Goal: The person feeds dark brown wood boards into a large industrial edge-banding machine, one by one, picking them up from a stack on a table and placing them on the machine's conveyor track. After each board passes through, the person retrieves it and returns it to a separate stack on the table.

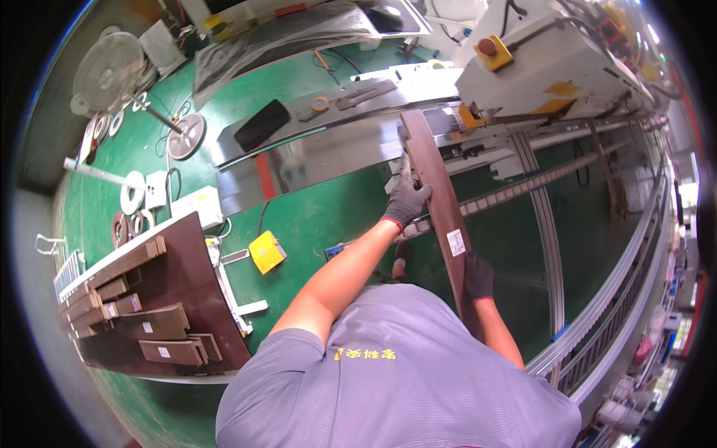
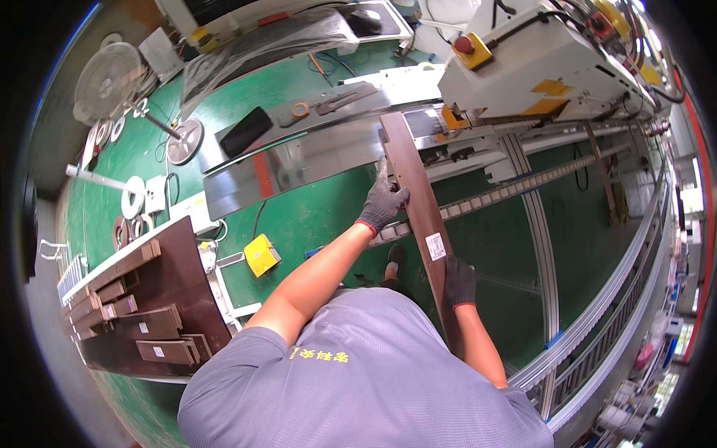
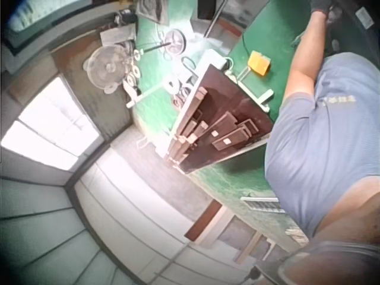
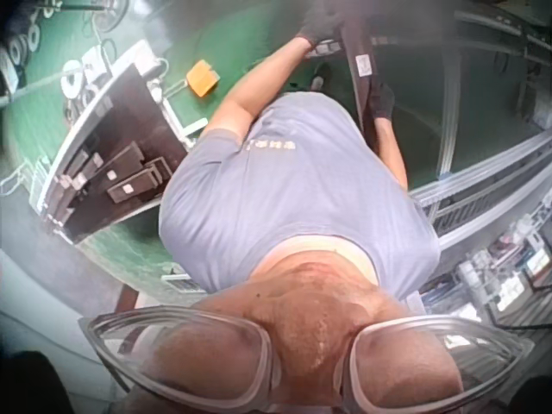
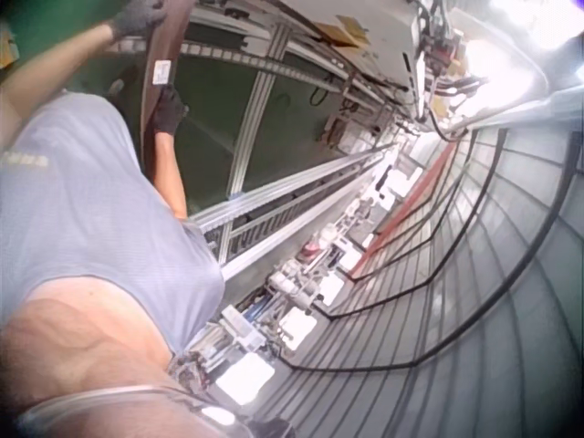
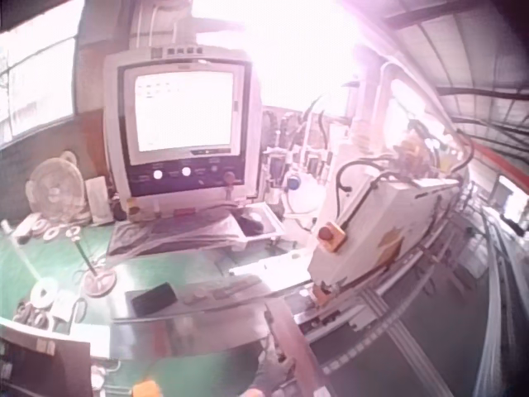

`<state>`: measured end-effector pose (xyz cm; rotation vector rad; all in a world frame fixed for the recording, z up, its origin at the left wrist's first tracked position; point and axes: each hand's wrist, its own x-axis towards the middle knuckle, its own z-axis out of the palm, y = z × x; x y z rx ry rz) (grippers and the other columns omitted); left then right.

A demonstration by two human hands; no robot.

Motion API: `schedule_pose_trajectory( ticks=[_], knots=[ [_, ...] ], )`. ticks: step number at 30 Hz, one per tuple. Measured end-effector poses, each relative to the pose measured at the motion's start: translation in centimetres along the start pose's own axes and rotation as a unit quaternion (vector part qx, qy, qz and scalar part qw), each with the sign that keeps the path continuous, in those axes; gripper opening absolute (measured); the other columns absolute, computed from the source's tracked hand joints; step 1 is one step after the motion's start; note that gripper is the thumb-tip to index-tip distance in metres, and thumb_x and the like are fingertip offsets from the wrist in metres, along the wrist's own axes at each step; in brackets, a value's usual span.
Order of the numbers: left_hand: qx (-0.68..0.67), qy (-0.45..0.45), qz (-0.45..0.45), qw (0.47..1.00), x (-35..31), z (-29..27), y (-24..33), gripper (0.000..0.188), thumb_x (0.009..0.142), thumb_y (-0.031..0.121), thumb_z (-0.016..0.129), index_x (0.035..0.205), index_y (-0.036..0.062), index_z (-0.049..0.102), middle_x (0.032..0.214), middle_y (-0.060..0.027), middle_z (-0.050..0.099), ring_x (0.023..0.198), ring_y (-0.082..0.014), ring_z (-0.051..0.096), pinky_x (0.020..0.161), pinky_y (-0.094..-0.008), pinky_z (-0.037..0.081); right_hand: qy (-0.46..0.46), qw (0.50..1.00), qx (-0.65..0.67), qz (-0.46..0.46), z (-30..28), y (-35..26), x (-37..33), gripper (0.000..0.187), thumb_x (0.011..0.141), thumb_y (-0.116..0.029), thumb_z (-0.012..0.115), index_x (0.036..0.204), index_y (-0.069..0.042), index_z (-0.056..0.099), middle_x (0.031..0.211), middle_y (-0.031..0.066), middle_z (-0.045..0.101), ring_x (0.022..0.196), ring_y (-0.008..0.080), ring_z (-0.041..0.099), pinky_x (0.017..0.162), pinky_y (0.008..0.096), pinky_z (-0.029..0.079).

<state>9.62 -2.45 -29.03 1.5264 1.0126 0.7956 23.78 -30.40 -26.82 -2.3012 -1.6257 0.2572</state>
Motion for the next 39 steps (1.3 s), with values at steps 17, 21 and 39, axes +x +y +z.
schedule_pose_trajectory(
  ticks=[17, 21, 39],
  knots=[
    [-0.158, -0.071, -0.106, 0.979, 5.3, 7.3, 3.7, 0.089, 0.086, 0.005, 0.065, 0.159, 0.0077, 0.013, 0.113, -0.0094, 0.065, 0.082, -0.0091, 0.060, 0.075, -0.0277, 0.056, -0.059, 0.989, -0.131, 0.025, -1.3, 8.6, 4.4, 0.023, 0.091, -0.012, 0.049, 0.110, -0.005, 0.060, 0.093, 0.0182, 0.067, 0.082, 0.0367, 0.066, 0.072, 0.0493, 0.053],
    [-0.149, -0.074, -0.083, 0.983, 7.2, 11.5, 3.0, 0.090, 0.089, 0.002, 0.062, 0.160, 0.0163, 0.009, 0.100, -0.0080, 0.066, 0.077, -0.0107, 0.060, 0.068, -0.0282, 0.057, -0.117, 0.977, -0.158, 0.080, -3.6, 10.5, 6.6, 0.021, 0.091, -0.011, 0.049, 0.106, -0.005, 0.062, 0.090, 0.0180, 0.067, 0.080, 0.0363, 0.066, 0.069, 0.0474, 0.054],
    [0.217, -0.110, 0.176, 0.954, 17.4, 31.2, -1.0, 0.031, 0.089, 0.024, 0.061, 0.115, 0.0115, 0.070, 0.113, -0.0138, 0.069, 0.101, -0.0317, 0.066, 0.083, -0.0505, 0.054, -0.069, 0.968, -0.181, 0.162, -9.5, 28.8, 15.6, 0.034, 0.096, -0.035, 0.053, 0.106, -0.005, 0.066, 0.095, 0.0202, 0.070, 0.089, 0.0386, 0.069, 0.075, 0.0465, 0.056]
  ],
)
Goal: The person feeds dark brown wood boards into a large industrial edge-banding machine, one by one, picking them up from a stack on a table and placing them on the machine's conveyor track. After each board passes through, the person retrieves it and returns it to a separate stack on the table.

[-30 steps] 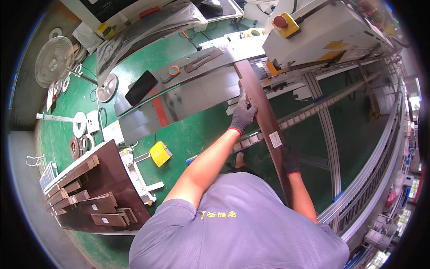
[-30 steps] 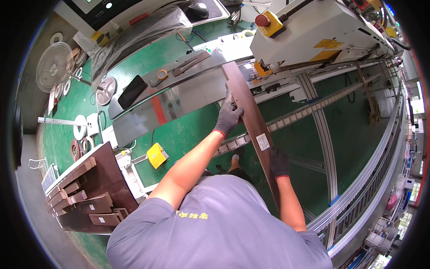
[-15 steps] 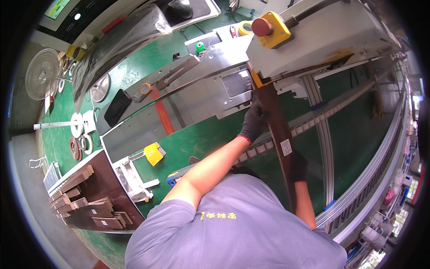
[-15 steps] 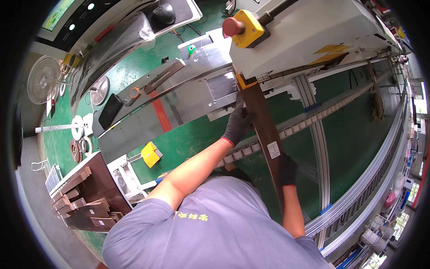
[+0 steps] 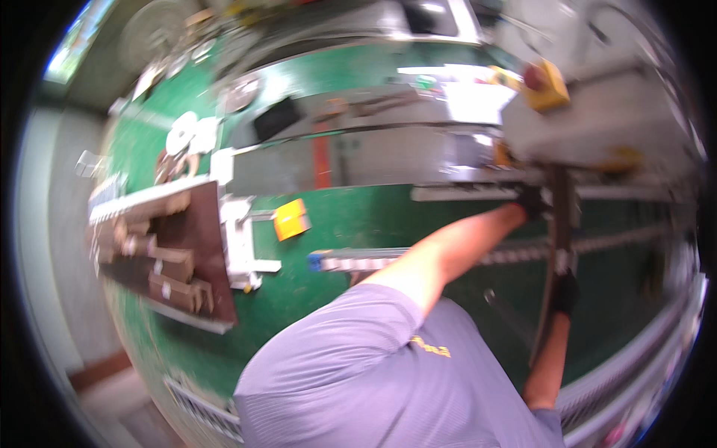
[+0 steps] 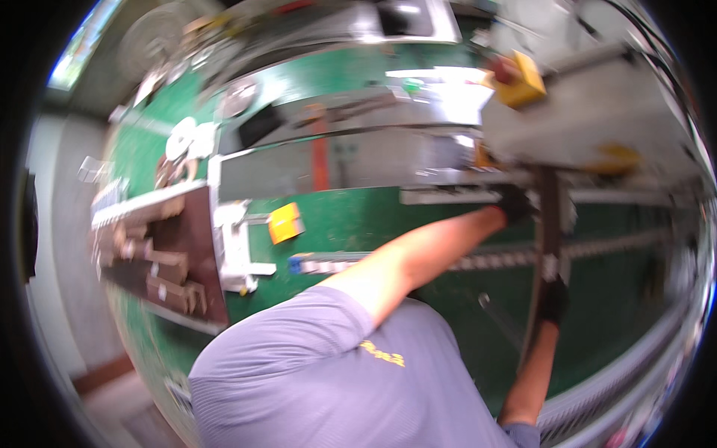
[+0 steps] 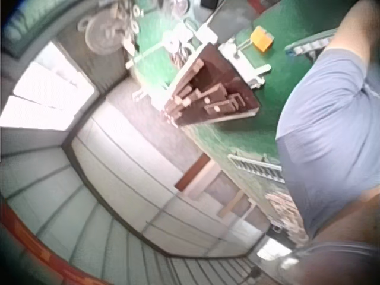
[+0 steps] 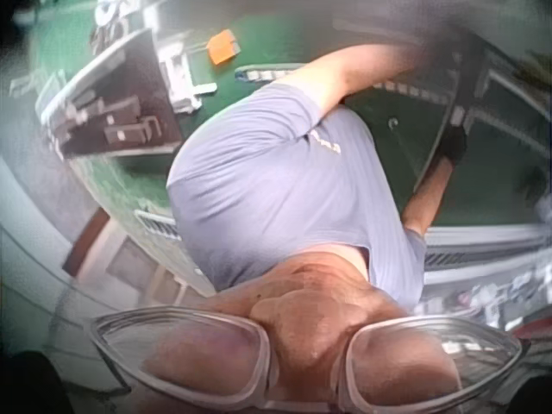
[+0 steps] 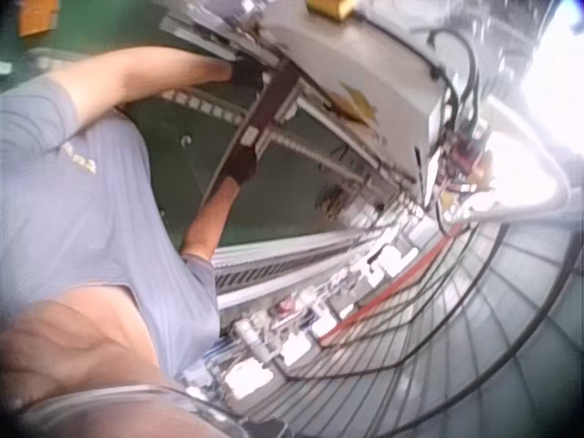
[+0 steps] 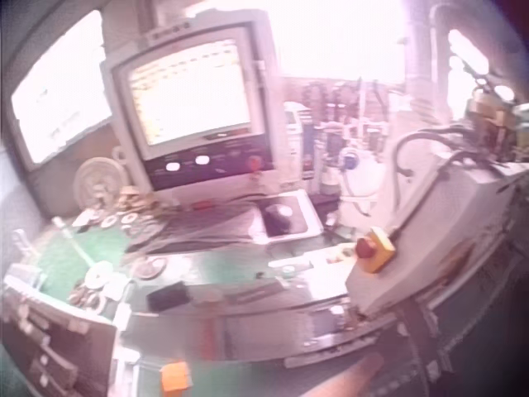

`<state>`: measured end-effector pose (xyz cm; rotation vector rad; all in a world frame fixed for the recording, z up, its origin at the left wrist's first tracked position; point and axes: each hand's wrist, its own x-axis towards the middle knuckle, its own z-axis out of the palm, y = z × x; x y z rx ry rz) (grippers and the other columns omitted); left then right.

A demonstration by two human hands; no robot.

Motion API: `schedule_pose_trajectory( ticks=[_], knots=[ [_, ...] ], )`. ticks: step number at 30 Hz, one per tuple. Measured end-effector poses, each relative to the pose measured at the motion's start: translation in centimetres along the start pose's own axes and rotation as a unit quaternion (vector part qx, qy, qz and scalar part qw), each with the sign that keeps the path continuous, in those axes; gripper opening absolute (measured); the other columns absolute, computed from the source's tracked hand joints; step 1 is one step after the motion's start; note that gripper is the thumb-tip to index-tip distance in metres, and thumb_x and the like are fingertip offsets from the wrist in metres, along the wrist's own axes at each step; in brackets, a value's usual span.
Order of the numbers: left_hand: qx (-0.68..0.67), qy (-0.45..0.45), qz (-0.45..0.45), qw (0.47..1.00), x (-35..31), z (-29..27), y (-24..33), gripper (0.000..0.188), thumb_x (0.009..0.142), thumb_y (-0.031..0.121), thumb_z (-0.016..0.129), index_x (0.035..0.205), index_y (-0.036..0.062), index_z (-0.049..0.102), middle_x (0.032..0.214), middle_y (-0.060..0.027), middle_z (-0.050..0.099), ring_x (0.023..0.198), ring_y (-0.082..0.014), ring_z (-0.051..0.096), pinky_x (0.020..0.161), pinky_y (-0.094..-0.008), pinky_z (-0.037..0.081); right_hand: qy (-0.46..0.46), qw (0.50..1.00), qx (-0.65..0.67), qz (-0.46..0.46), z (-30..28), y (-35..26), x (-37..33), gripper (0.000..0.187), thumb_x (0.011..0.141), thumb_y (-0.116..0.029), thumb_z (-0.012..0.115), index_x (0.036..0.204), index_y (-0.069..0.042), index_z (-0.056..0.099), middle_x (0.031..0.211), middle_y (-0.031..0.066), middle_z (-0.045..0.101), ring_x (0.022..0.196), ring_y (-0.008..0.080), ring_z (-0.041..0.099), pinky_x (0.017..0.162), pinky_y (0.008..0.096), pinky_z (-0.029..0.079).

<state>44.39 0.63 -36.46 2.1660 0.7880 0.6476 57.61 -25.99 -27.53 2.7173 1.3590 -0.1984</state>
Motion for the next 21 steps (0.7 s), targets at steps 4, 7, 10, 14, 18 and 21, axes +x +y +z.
schedule_pose_trajectory(
  ticks=[4, 7, 10, 14, 18, 21],
  knots=[
    [-0.119, 0.071, 0.093, 0.986, -4.7, -17.0, 1.7, 0.027, 0.084, 0.021, 0.067, 0.105, 0.0050, 0.069, 0.102, -0.0199, 0.069, 0.092, -0.0310, 0.069, 0.079, -0.0404, 0.055, 0.087, 0.979, 0.185, -0.019, -3.7, -3.9, -1.9, 0.042, 0.101, -0.030, 0.051, 0.130, -0.001, 0.059, 0.129, 0.0209, 0.061, 0.118, 0.0334, 0.059, 0.100, 0.0399, 0.047],
    [-0.153, 0.318, 0.006, 0.936, -16.8, -31.9, -0.8, 0.017, 0.087, 0.010, 0.066, 0.100, -0.0010, 0.066, 0.093, -0.0206, 0.068, 0.085, -0.0313, 0.069, 0.077, -0.0392, 0.054, 0.174, 0.948, 0.246, -0.104, -1.3, -8.9, -2.7, 0.038, 0.100, -0.015, 0.056, 0.135, 0.001, 0.055, 0.138, 0.0205, 0.056, 0.126, 0.0323, 0.054, 0.107, 0.0381, 0.043],
    [-0.049, 0.541, -0.151, 0.826, -34.3, -42.5, -10.5, 0.015, 0.093, 0.012, 0.063, 0.102, 0.0009, 0.067, 0.090, -0.0141, 0.069, 0.082, -0.0261, 0.068, 0.080, -0.0348, 0.054, 0.213, 0.942, 0.148, -0.212, 2.3, -15.2, -2.8, 0.041, 0.098, -0.010, 0.058, 0.138, -0.001, 0.052, 0.139, 0.0195, 0.054, 0.127, 0.0324, 0.052, 0.107, 0.0385, 0.043],
    [0.240, 0.685, -0.434, 0.534, -62.2, -54.1, -15.2, 0.029, 0.093, 0.028, 0.062, 0.105, 0.0022, 0.061, 0.095, -0.0177, 0.069, 0.085, -0.0313, 0.067, 0.077, -0.0402, 0.054, 0.105, 0.872, 0.312, -0.362, 1.3, -27.7, -5.6, 0.044, 0.099, -0.015, 0.058, 0.140, -0.003, 0.049, 0.137, 0.0181, 0.053, 0.125, 0.0301, 0.053, 0.106, 0.0393, 0.044],
    [0.262, 0.691, -0.637, 0.219, -79.5, -57.5, -13.8, 0.070, 0.082, 0.041, 0.075, 0.130, -0.0042, 0.051, 0.123, -0.0263, 0.061, 0.115, -0.0393, 0.060, 0.098, -0.0469, 0.047, 0.007, 0.870, 0.287, -0.401, -3.7, -39.2, -11.3, 0.046, 0.096, -0.017, 0.059, 0.139, -0.002, 0.051, 0.137, 0.0182, 0.052, 0.126, 0.0313, 0.053, 0.104, 0.0401, 0.045],
    [0.131, 0.721, -0.629, 0.258, -93.4, -55.5, -15.9, 0.065, 0.077, 0.031, 0.082, 0.126, -0.0008, 0.054, 0.106, -0.0195, 0.068, 0.097, -0.0371, 0.066, 0.084, -0.0485, 0.053, -0.059, 0.839, 0.308, -0.445, -5.7, -45.8, -14.0, 0.045, 0.096, -0.019, 0.059, 0.138, -0.004, 0.052, 0.136, 0.0179, 0.052, 0.122, 0.0318, 0.057, 0.103, 0.0405, 0.046]
  ],
)
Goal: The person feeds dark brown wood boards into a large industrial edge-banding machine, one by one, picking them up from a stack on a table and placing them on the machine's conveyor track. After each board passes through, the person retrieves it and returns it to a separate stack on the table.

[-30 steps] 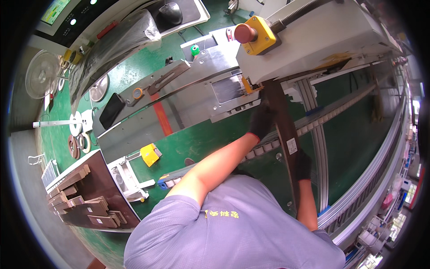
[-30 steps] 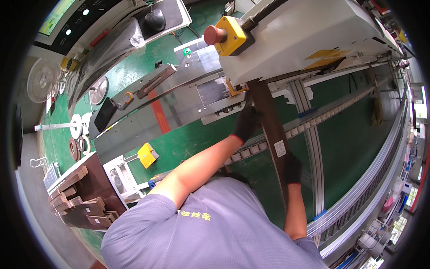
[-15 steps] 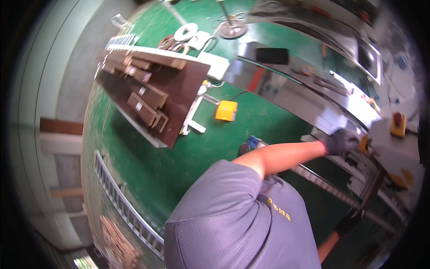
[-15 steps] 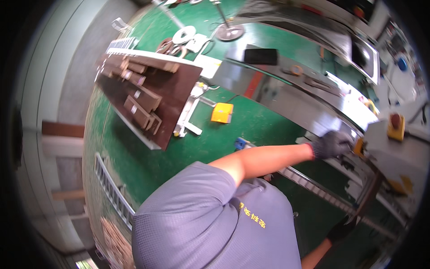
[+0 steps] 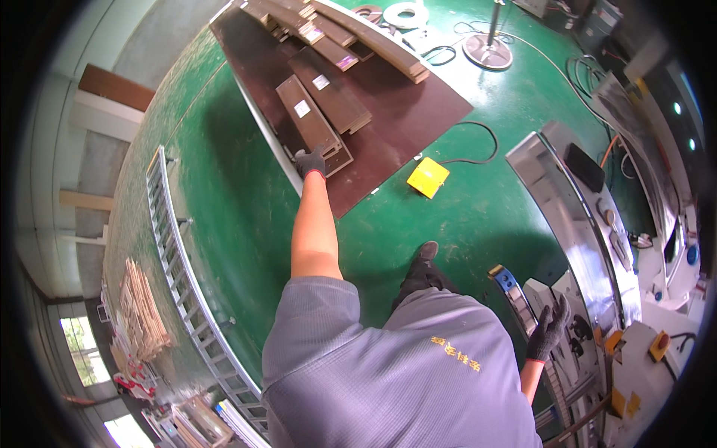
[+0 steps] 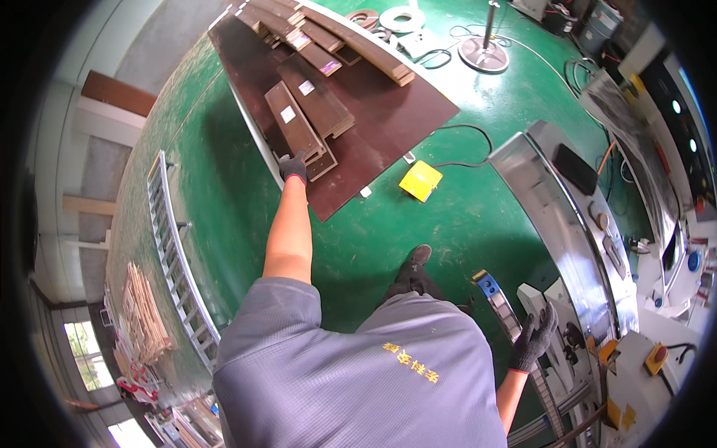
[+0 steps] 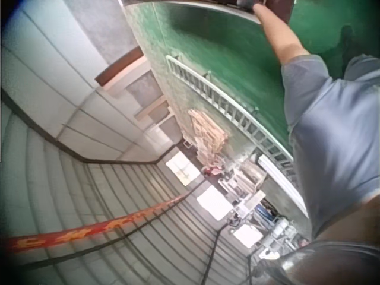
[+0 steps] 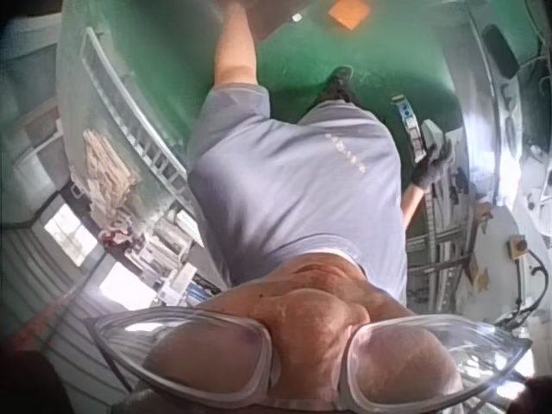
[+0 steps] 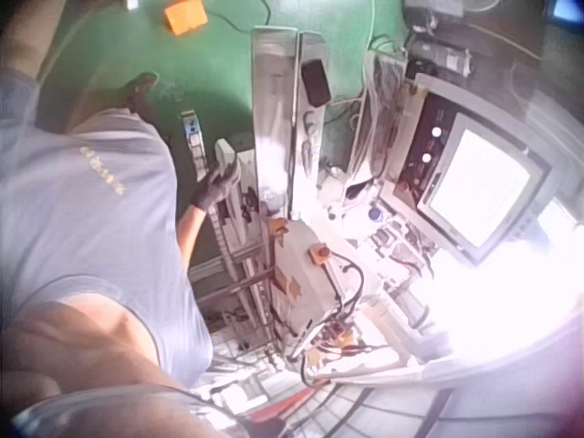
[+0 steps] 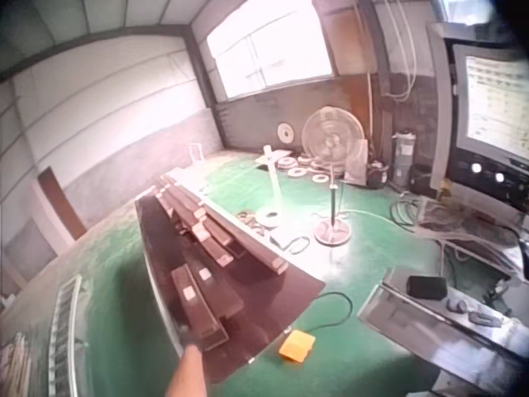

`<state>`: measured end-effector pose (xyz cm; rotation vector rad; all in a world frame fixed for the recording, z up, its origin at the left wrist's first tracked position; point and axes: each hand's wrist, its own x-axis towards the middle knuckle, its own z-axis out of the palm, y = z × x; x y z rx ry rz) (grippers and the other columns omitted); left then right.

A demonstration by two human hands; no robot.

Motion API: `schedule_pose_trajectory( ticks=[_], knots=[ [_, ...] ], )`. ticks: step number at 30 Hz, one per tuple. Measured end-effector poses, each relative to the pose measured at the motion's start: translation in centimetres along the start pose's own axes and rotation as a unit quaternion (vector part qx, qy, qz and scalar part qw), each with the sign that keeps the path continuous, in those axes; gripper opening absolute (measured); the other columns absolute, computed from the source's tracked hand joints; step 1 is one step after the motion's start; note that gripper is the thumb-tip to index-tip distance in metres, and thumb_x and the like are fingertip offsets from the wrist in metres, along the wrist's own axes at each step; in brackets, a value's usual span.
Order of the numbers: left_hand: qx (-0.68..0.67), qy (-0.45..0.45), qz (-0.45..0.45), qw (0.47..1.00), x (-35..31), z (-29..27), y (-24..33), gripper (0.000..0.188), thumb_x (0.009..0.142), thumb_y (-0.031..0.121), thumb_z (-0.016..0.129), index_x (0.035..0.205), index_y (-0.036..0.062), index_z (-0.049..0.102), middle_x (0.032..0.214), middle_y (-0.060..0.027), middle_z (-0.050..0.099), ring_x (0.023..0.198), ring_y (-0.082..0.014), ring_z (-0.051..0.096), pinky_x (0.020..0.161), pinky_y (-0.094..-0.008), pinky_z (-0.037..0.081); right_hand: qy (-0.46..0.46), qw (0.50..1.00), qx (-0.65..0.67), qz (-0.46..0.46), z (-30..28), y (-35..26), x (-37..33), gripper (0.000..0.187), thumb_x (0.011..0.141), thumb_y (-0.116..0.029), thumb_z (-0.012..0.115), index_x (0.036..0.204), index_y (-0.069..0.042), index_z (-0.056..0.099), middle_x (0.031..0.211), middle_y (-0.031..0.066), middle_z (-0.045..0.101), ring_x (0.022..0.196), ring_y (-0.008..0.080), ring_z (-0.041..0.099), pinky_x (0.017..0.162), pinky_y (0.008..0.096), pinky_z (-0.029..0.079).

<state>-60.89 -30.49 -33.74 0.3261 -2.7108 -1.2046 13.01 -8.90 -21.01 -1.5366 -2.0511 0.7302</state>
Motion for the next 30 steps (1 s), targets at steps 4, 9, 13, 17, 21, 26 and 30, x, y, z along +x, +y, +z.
schedule_pose_trajectory(
  ticks=[4, 9, 13, 17, 21, 26, 30],
  knots=[
    [-0.333, -0.238, -0.211, 0.888, -0.5, 0.4, -0.8, 0.025, 0.081, 0.011, 0.077, 0.092, 0.0079, 0.055, 0.062, -0.0005, 0.049, 0.047, -0.0127, 0.046, 0.040, -0.0332, 0.040, -0.029, 0.999, 0.027, 0.018, 2.7, -4.7, 1.9, 0.045, 0.097, -0.019, 0.058, 0.138, -0.003, 0.051, 0.136, 0.0176, 0.052, 0.120, 0.0321, 0.058, 0.102, 0.0404, 0.046],
    [-0.362, -0.525, -0.253, 0.727, -8.8, -6.5, -2.7, 0.030, 0.087, 0.012, 0.072, 0.111, 0.0038, 0.056, 0.088, -0.0075, 0.066, 0.072, -0.0202, 0.066, 0.059, -0.0322, 0.055, -0.053, 0.997, 0.056, 0.006, 4.8, -7.3, 3.3, 0.047, 0.096, -0.013, 0.058, 0.140, -0.003, 0.048, 0.137, 0.0167, 0.052, 0.122, 0.0303, 0.057, 0.104, 0.0401, 0.045],
    [-0.502, -0.445, -0.277, 0.688, -12.5, -5.0, -3.9, 0.032, 0.085, 0.008, 0.072, 0.115, 0.0027, 0.061, 0.102, -0.0074, 0.067, 0.097, -0.0223, 0.066, 0.086, -0.0364, 0.055, -0.111, 0.990, 0.065, -0.063, 6.1, -11.7, 5.4, 0.046, 0.093, -0.006, 0.059, 0.138, -0.006, 0.050, 0.135, 0.0165, 0.053, 0.121, 0.0300, 0.057, 0.103, 0.0397, 0.046],
    [-0.455, -0.426, -0.135, 0.770, -21.2, -3.8, 3.4, 0.033, 0.083, 0.008, 0.075, 0.115, 0.0021, 0.064, 0.109, -0.0041, 0.067, 0.096, -0.0176, 0.065, 0.086, -0.0342, 0.055, -0.134, 0.971, -0.062, -0.187, 7.1, -17.7, 6.5, 0.069, 0.074, -0.013, 0.079, 0.137, -0.009, 0.051, 0.140, 0.0160, 0.050, 0.125, 0.0368, 0.053, 0.104, 0.0453, 0.045],
    [-0.394, -0.560, -0.029, 0.728, -33.0, -6.0, 13.0, 0.035, 0.084, 0.007, 0.075, 0.116, -0.0005, 0.064, 0.108, -0.0036, 0.068, 0.093, -0.0148, 0.064, 0.086, -0.0310, 0.053, -0.123, 0.943, -0.109, -0.288, 7.4, -22.7, 7.6, 0.093, 0.062, -0.028, 0.087, 0.143, -0.013, 0.043, 0.149, 0.0192, 0.039, 0.135, 0.0422, 0.038, 0.110, 0.0531, 0.035],
    [-0.410, -0.654, 0.104, 0.627, -42.4, -9.2, 19.9, 0.030, 0.089, 0.012, 0.073, 0.115, -0.0011, 0.066, 0.107, -0.0063, 0.070, 0.097, -0.0138, 0.064, 0.088, -0.0311, 0.052, 0.021, 0.956, -0.113, -0.269, 5.3, -19.9, 8.2, 0.094, 0.059, -0.033, 0.088, 0.141, -0.012, 0.046, 0.139, 0.0201, 0.047, 0.125, 0.0415, 0.045, 0.104, 0.0537, 0.037],
    [-0.384, -0.672, 0.118, 0.623, -43.4, -8.7, 24.8, 0.020, 0.090, 0.016, 0.071, 0.101, -0.0006, 0.068, 0.094, -0.0020, 0.068, 0.088, -0.0103, 0.061, 0.080, -0.0285, 0.050, 0.111, 0.958, -0.161, -0.208, 0.6, -11.1, 4.5, 0.092, 0.056, -0.031, 0.089, 0.137, -0.011, 0.050, 0.133, 0.0209, 0.053, 0.119, 0.0433, 0.050, 0.100, 0.0536, 0.041]
  ],
)
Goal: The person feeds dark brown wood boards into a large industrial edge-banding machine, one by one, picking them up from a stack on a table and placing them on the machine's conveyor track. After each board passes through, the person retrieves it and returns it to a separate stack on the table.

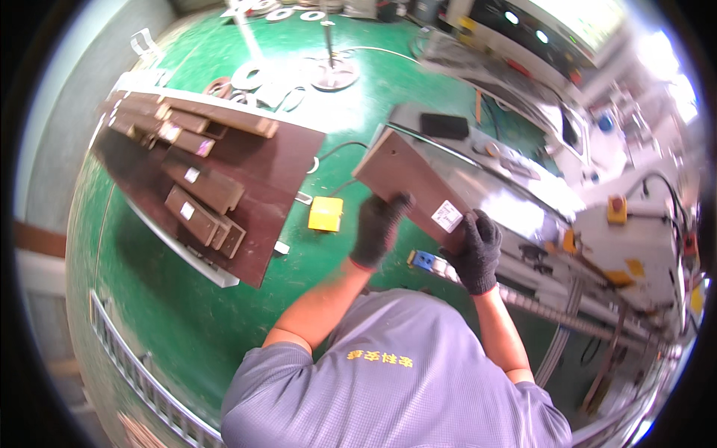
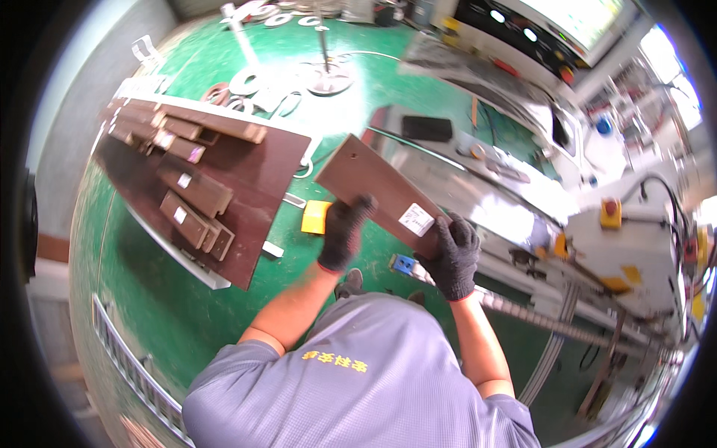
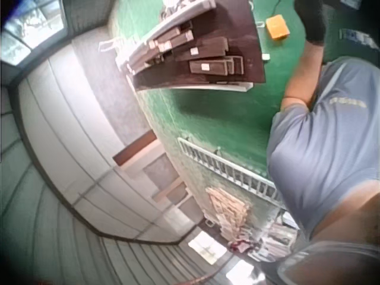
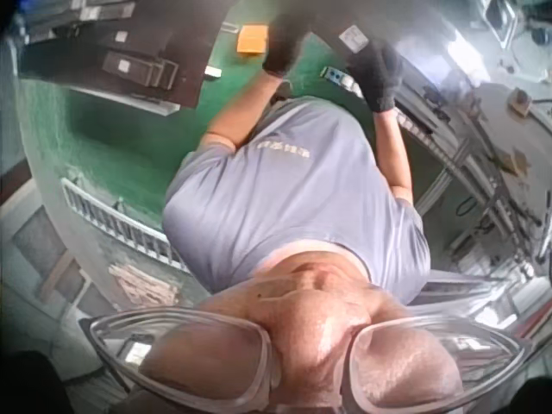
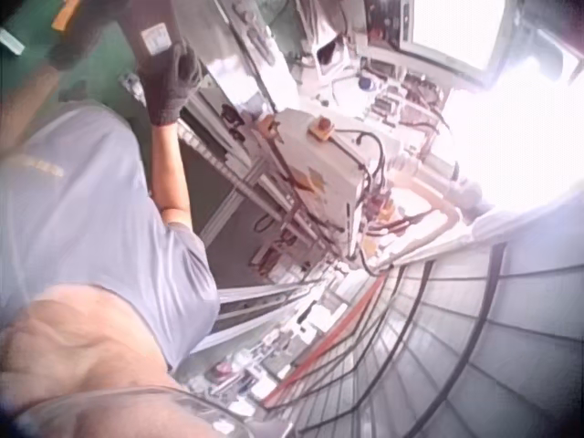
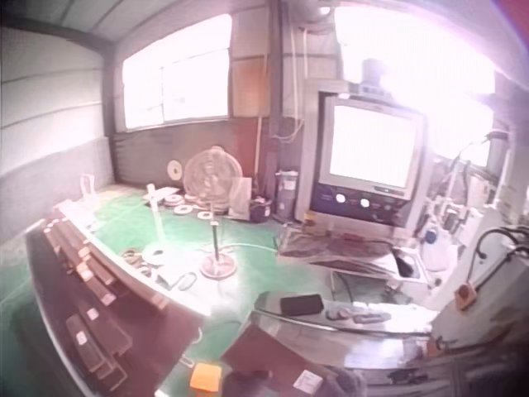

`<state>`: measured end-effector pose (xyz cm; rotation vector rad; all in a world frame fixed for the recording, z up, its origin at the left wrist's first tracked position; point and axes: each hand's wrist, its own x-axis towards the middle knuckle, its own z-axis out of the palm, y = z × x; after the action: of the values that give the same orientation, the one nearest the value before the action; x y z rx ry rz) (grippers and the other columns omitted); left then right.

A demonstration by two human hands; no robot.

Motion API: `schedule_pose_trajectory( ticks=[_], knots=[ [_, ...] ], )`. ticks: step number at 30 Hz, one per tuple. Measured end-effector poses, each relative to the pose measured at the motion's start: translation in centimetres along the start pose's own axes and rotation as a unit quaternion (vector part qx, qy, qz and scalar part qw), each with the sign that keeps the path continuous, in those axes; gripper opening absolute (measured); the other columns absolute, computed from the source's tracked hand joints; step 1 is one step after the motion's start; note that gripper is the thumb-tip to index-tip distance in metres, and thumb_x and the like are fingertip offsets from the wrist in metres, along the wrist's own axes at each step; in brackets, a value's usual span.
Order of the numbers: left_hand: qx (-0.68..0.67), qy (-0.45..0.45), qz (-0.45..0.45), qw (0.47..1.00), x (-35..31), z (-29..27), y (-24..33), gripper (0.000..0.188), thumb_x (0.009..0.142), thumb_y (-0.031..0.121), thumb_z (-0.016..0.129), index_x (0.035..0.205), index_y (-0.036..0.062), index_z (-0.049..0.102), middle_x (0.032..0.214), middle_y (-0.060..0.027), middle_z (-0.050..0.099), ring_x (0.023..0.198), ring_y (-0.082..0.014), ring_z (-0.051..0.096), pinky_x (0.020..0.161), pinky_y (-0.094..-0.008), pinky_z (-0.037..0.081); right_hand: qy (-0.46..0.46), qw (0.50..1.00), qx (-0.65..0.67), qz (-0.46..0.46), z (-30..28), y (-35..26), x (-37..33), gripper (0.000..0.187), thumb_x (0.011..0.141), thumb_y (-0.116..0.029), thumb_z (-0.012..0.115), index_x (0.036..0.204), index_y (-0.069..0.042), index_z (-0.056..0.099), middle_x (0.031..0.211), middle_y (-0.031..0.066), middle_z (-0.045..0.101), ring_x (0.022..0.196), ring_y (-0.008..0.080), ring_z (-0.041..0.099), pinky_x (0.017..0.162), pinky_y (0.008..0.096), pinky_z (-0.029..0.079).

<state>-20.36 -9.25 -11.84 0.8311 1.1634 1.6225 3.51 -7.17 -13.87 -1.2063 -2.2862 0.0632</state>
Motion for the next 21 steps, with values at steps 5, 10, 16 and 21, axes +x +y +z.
schedule_pose_trajectory(
  ticks=[5, 10, 16, 21],
  knots=[
    [0.000, -0.159, 0.119, 0.980, 5.2, 2.6, 1.2, 0.057, 0.096, 0.006, 0.060, 0.147, -0.0039, 0.037, 0.140, -0.0171, 0.056, 0.120, -0.0215, 0.060, 0.106, -0.0342, 0.046, 0.059, 0.990, -0.116, 0.054, -4.2, 3.7, -8.5, 0.089, 0.054, -0.027, 0.091, 0.133, -0.014, 0.054, 0.130, 0.0187, 0.056, 0.117, 0.0408, 0.053, 0.099, 0.0517, 0.043],
    [0.362, -0.334, 0.238, 0.837, 5.4, 6.7, -1.6, 0.062, 0.092, 0.026, 0.066, 0.141, -0.0051, 0.045, 0.132, -0.0239, 0.059, 0.120, -0.0316, 0.061, 0.102, -0.0372, 0.047, 0.022, 0.971, -0.145, 0.188, -6.1, 3.6, -12.1, 0.082, 0.054, -0.027, 0.090, 0.129, -0.016, 0.059, 0.129, 0.0148, 0.055, 0.117, 0.0363, 0.053, 0.097, 0.0488, 0.044],
    [0.360, -0.398, -0.014, 0.844, 1.7, 4.5, -9.1, 0.060, 0.092, 0.035, 0.064, 0.136, -0.0029, 0.051, 0.124, -0.0216, 0.065, 0.117, -0.0321, 0.063, 0.099, -0.0392, 0.048, 0.019, 0.862, -0.133, 0.488, -4.0, 9.1, -17.0, 0.079, 0.067, -0.037, 0.081, 0.138, -0.015, 0.055, 0.132, 0.0190, 0.052, 0.122, 0.0377, 0.048, 0.102, 0.0493, 0.040],
    [0.424, -0.429, 0.035, 0.797, -1.5, 3.2, -14.4, 0.057, 0.092, 0.034, 0.063, 0.135, -0.0017, 0.053, 0.123, -0.0206, 0.065, 0.116, -0.0320, 0.063, 0.099, -0.0387, 0.048, 0.000, 0.803, -0.100, 0.588, -4.0, 13.2, -15.8, 0.079, 0.072, -0.041, 0.081, 0.140, -0.017, 0.050, 0.136, 0.0215, 0.049, 0.127, 0.0404, 0.046, 0.105, 0.0492, 0.039]
  ],
)
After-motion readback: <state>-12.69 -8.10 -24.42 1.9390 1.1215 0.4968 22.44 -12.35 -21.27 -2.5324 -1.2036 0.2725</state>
